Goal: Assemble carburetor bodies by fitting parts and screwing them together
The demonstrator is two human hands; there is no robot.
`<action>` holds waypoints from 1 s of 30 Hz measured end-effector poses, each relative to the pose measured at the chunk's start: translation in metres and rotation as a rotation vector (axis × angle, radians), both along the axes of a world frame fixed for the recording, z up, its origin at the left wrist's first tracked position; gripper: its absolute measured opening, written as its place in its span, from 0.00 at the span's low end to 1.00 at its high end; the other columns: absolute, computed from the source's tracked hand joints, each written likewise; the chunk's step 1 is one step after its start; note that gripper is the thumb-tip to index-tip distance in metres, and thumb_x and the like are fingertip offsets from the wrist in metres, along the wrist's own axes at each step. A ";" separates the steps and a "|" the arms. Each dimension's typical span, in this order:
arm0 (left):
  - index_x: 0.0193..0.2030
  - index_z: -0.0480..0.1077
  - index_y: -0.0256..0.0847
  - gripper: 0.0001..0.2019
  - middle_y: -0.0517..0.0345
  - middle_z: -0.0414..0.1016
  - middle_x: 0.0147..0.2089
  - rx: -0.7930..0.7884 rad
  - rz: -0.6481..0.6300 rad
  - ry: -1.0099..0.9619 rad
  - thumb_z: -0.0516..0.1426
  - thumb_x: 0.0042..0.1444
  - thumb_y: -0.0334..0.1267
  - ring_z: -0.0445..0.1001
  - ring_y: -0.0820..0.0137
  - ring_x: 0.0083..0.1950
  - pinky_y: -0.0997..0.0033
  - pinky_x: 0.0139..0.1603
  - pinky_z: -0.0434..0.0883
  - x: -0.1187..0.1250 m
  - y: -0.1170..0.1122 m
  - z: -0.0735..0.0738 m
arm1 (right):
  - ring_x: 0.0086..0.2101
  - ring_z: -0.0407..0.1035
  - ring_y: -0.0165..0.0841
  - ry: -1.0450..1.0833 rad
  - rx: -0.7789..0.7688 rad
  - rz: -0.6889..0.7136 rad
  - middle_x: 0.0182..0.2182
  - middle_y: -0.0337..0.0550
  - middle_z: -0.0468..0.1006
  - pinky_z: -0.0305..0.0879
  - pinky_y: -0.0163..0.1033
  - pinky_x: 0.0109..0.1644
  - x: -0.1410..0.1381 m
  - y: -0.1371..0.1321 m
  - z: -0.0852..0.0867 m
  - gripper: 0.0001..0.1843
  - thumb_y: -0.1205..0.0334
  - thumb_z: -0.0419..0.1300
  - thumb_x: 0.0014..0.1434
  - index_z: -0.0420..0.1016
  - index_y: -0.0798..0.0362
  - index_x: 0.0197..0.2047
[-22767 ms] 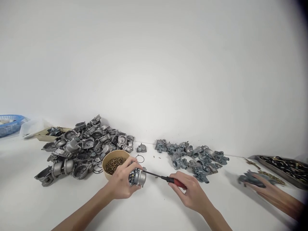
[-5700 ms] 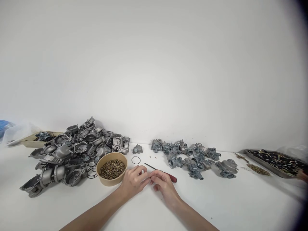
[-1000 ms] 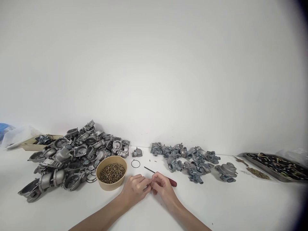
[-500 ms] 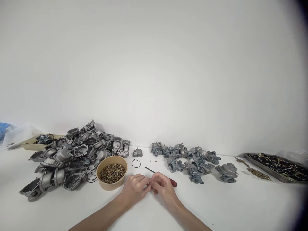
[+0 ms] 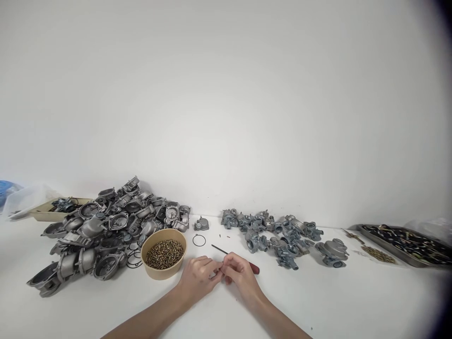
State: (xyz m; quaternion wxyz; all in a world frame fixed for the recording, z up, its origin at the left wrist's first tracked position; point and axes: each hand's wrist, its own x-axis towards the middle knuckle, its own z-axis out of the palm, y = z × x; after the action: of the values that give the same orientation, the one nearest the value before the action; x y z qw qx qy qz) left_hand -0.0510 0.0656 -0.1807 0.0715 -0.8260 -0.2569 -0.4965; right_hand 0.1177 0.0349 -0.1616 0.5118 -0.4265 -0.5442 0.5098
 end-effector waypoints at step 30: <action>0.37 0.77 0.43 0.08 0.61 0.75 0.23 -0.078 -0.020 0.046 0.56 0.65 0.35 0.71 0.73 0.22 0.74 0.26 0.60 -0.004 0.006 -0.006 | 0.29 0.65 0.33 -0.234 0.280 -0.138 0.28 0.37 0.69 0.61 0.37 0.33 0.004 0.005 -0.021 0.09 0.59 0.62 0.61 0.67 0.51 0.31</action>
State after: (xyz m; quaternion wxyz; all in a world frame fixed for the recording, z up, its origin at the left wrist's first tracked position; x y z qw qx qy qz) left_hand -0.0553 0.0720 -0.1870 0.0403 -0.8419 -0.2662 -0.4678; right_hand 0.1221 0.0400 -0.1821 0.5332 -0.4435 -0.6352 0.3398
